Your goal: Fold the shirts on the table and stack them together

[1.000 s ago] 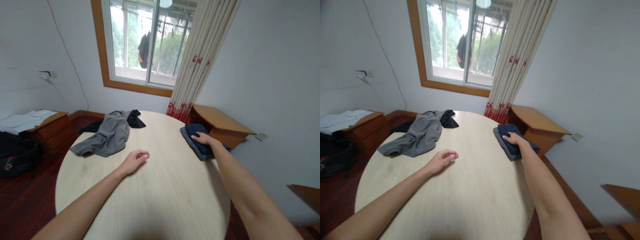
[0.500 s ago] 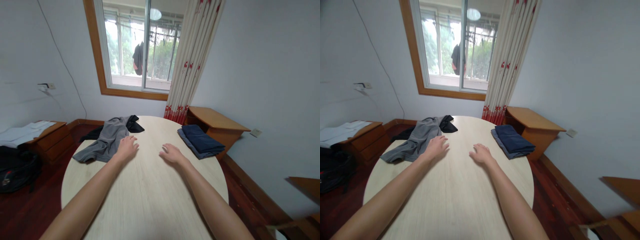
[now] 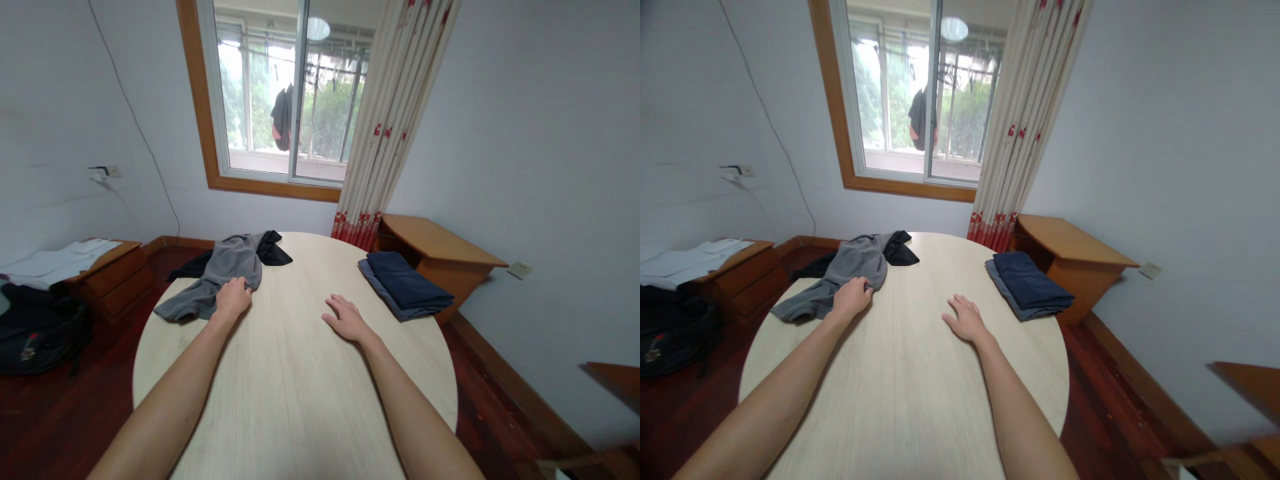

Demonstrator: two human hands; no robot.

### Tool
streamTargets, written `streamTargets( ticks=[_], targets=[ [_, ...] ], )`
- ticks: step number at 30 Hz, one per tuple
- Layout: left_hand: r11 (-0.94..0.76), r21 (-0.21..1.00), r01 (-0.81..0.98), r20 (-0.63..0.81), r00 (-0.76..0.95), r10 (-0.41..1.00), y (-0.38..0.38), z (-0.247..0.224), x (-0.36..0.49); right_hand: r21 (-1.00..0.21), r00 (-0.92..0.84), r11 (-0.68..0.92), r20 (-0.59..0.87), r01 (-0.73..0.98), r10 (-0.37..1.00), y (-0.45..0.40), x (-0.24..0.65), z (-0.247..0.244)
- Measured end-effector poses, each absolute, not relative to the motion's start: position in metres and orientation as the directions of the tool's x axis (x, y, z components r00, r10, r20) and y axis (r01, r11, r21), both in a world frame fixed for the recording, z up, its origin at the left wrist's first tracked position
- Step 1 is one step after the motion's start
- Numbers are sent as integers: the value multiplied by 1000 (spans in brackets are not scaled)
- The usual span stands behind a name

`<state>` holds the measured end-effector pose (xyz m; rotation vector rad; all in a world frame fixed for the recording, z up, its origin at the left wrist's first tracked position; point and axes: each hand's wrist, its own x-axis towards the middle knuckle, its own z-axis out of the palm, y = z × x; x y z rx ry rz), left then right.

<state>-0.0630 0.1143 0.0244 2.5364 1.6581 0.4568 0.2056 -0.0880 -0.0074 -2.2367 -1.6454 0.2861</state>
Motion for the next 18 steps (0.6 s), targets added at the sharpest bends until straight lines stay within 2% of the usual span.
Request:
streamTargets(
  ticks=[3,5,8,11,13,15,18],
  targets=[
    [-396,393,830,254,316,914,120,26,-65,-396,293,-256,35,882,956,-88,207,-7],
    [-441,533,722,342,293,893,120,28,-64,-400,285,-251,28,882,958,-88,208,-7],
    [-543,700,463,494,236,837,114,31,-58,-404,281,-247,27,881,959,-88,208,-6],
    [-585,787,193,569,140,811,105,33,-49,-401,281,-244,35,883,959,-87,206,-5],
    [-537,843,6,535,80,841,101,33,-42,-404,280,-241,40,882,959,-87,205,-5],
    [-407,890,-205,426,59,903,97,33,-37,-414,284,-237,55,879,957,-87,206,-7],
    [-156,872,-464,249,146,957,90,34,-33,-453,293,-217,105,865,950,-85,207,-11]
  ],
)
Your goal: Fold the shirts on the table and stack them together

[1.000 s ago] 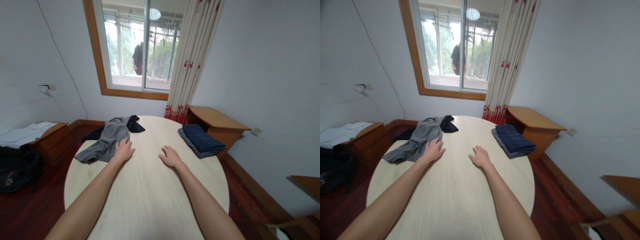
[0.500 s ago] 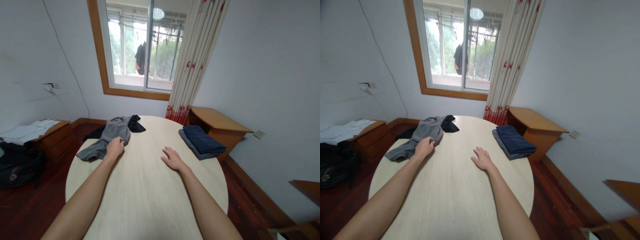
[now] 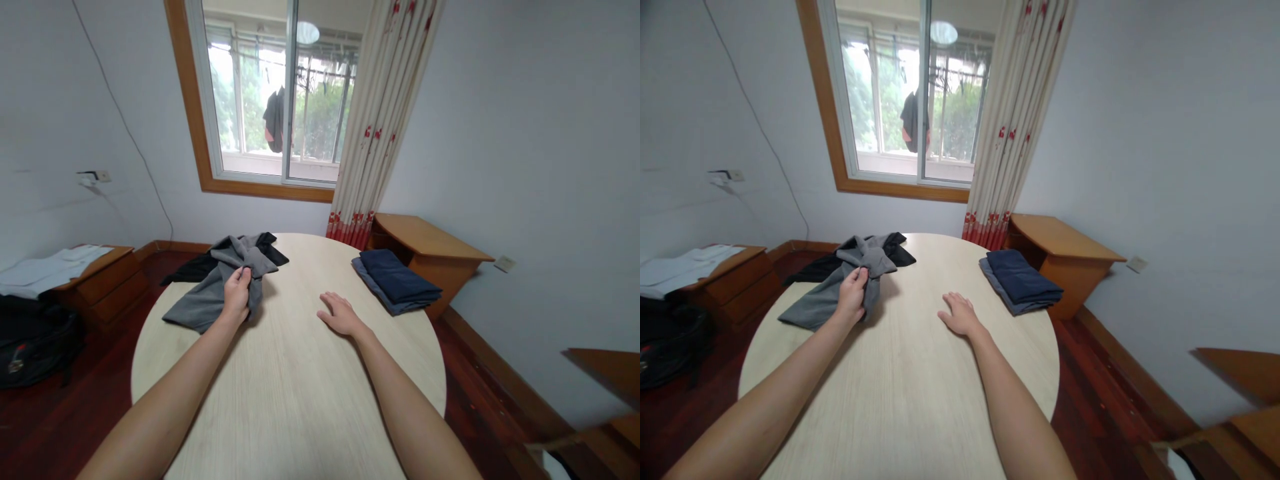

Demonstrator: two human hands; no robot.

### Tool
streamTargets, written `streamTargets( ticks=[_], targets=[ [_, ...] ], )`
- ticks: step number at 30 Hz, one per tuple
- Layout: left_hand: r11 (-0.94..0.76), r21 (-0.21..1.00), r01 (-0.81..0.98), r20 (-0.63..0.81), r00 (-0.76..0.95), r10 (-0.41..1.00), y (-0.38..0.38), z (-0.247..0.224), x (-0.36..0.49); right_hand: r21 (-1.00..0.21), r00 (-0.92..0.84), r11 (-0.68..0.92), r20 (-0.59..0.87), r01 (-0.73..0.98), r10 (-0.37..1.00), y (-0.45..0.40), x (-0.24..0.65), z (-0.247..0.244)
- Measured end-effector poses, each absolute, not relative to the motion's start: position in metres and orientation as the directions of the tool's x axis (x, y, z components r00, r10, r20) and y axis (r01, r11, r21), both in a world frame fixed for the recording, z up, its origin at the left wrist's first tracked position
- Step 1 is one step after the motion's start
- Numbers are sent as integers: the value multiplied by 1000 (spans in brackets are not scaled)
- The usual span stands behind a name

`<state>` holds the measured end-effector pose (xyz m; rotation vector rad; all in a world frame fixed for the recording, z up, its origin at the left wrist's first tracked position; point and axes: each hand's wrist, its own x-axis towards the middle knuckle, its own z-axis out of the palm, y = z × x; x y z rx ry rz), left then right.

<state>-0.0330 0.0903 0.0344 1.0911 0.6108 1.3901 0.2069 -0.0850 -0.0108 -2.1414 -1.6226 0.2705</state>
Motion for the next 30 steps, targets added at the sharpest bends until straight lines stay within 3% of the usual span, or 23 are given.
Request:
streamTargets(
  ticks=[4,6,8,11,13,18,23,26,28,30],
  targets=[
    [45,800,-598,199,335,921,71,44,-31,-673,268,-45,232,738,935,-79,202,-15],
    [119,806,-580,198,455,868,56,48,-29,-839,272,91,274,537,923,-75,195,-14],
    [175,843,-509,187,581,792,39,49,-26,-957,316,149,226,250,921,-71,185,-10],
    [169,913,-371,181,741,647,15,42,-16,-987,308,108,68,-115,949,-68,170,-3],
    [129,947,-294,180,820,544,1,33,-9,-970,252,100,42,-221,967,-68,164,2],
    [31,987,-157,136,925,355,-16,12,0,-970,216,79,28,-231,976,-66,161,2],
    [-130,984,-119,154,938,310,-14,18,-4,-975,203,15,-31,-221,979,-58,167,-4],
    [-179,979,-102,163,915,369,-2,30,-10,-988,230,19,-18,-156,973,-57,168,-4],
    [-223,968,-111,211,840,500,13,37,-16,-993,288,55,23,-104,957,-60,170,0],
    [-375,922,-98,336,685,647,33,40,-24,-990,370,120,87,-68,925,-66,175,10]
  ],
)
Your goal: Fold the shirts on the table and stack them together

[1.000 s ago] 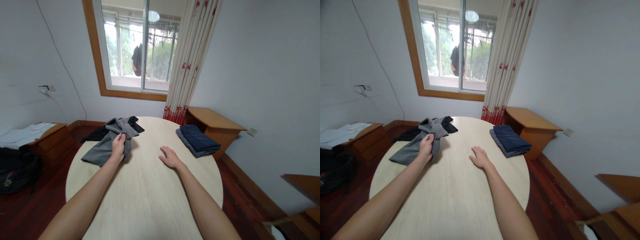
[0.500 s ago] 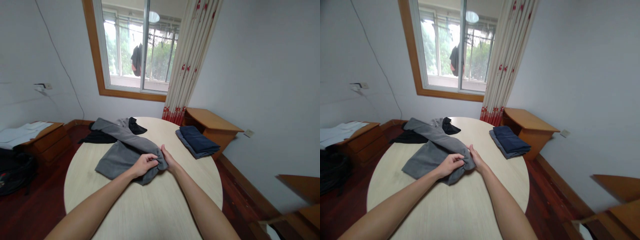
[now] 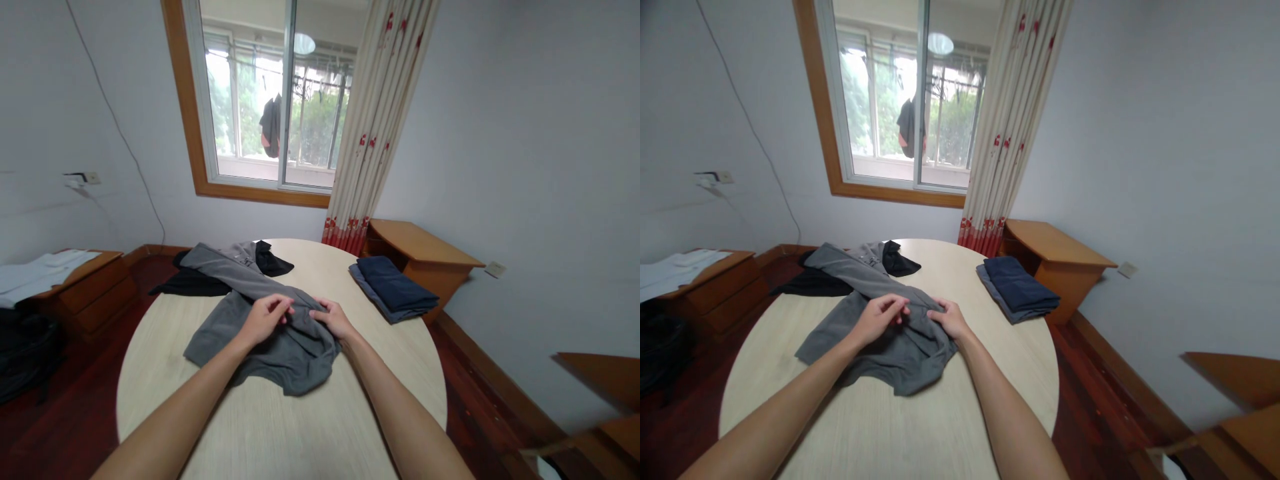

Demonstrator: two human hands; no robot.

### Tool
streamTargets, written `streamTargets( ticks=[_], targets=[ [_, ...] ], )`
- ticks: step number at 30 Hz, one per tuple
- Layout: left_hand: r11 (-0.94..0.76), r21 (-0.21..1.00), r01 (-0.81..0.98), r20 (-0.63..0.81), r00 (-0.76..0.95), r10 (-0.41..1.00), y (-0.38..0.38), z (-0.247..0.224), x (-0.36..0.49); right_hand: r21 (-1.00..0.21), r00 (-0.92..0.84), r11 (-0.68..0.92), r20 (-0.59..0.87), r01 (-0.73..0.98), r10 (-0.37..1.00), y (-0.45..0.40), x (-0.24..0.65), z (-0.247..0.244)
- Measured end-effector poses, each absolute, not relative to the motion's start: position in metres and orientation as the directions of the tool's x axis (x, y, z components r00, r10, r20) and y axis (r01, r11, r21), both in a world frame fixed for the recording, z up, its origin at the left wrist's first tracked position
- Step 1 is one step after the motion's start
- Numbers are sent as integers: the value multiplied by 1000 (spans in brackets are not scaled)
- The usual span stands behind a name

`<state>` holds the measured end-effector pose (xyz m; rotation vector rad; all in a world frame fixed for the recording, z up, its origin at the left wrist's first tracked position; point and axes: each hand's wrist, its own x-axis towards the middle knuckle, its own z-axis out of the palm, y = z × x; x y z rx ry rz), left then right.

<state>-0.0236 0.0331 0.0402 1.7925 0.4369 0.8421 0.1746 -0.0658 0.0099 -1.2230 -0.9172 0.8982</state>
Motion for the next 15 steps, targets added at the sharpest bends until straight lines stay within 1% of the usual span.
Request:
streamTargets(
  ticks=[1,2,4,5,7,9,10,12,13,15],
  targets=[
    [-485,873,-53,417,598,684,44,41,-28,-986,412,159,125,-48,902,-70,179,17],
    [-593,805,19,491,539,684,54,40,-33,-979,452,200,167,-26,876,-76,184,24],
    [-740,650,174,591,496,636,72,37,-41,-953,522,301,269,26,809,-92,198,39],
    [-776,584,236,614,497,613,78,34,-44,-931,562,362,320,40,763,-101,206,46],
    [-804,503,319,629,503,593,88,28,-47,-864,656,501,407,49,636,-120,224,57],
    [-808,467,359,628,509,589,92,23,-46,-787,745,614,443,58,498,-136,241,63],
    [-810,457,367,626,515,586,92,20,-45,-761,780,646,440,63,444,-141,249,63],
    [-812,445,377,613,533,583,91,16,-42,-756,827,651,407,68,387,-143,259,59],
    [-811,440,385,602,544,585,90,13,-41,-777,835,625,391,73,389,-141,262,55],
    [-806,433,404,566,574,592,86,9,-37,-846,811,524,372,96,452,-130,261,45]
  ],
)
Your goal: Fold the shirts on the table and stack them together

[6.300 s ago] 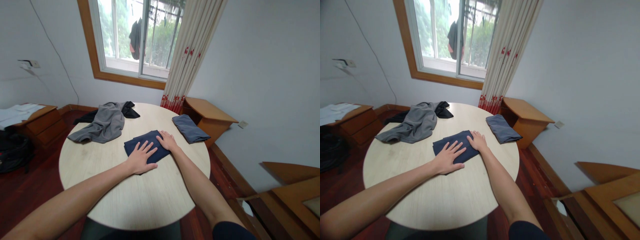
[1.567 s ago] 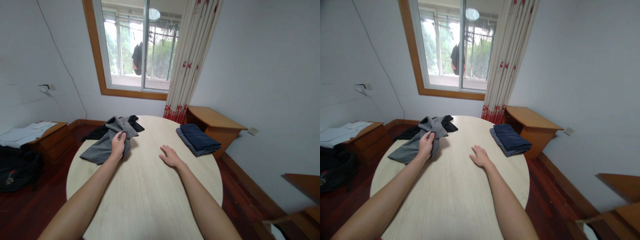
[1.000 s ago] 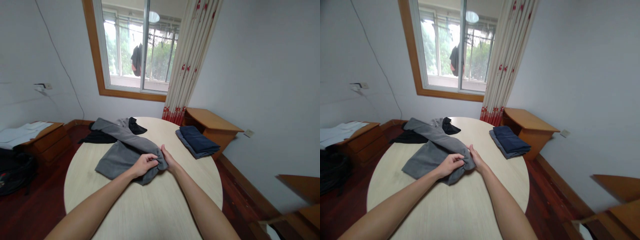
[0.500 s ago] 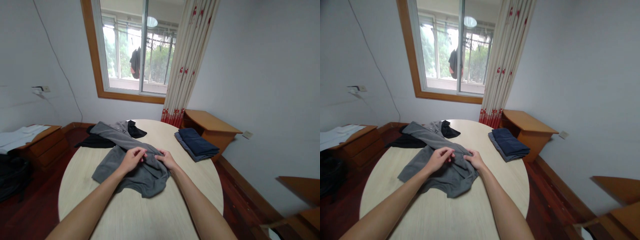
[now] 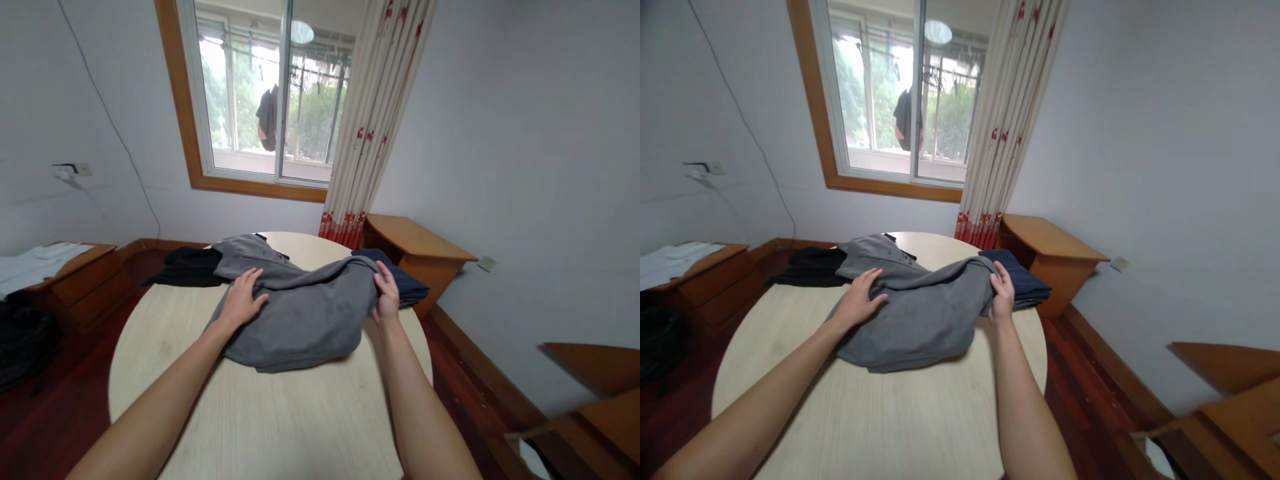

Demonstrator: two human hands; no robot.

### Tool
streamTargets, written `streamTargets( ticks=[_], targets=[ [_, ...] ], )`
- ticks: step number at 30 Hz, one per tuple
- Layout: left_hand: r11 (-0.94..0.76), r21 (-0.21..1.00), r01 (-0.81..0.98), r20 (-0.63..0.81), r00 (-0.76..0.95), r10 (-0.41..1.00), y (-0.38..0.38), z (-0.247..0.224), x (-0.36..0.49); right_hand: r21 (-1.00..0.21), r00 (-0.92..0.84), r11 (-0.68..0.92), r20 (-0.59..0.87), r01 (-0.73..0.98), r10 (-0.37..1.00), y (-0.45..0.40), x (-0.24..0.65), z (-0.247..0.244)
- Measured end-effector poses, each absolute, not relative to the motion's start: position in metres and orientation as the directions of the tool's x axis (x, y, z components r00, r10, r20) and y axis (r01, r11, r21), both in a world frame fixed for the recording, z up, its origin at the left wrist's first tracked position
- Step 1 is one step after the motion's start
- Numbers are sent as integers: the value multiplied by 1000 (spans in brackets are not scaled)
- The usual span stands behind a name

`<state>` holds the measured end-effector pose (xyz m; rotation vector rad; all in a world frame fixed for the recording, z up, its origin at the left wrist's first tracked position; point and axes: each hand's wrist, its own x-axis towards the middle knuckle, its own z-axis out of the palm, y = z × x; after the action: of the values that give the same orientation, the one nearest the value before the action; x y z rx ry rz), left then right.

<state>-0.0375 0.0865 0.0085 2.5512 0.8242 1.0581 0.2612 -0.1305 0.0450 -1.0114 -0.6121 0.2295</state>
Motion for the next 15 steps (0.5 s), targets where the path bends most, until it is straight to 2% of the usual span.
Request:
streamTargets(
  ticks=[3,7,10,15],
  targets=[
    [-798,446,406,500,626,598,82,1,-33,-925,679,320,370,205,634,-111,247,26],
    [-781,480,400,434,665,608,77,-6,-30,-888,478,106,337,447,811,-96,222,9],
    [-740,527,418,385,659,646,78,-8,-30,-837,392,26,283,546,875,-93,213,5],
    [-684,588,432,367,611,701,88,-10,-31,-763,353,-17,279,646,893,-90,215,5]
  ],
)
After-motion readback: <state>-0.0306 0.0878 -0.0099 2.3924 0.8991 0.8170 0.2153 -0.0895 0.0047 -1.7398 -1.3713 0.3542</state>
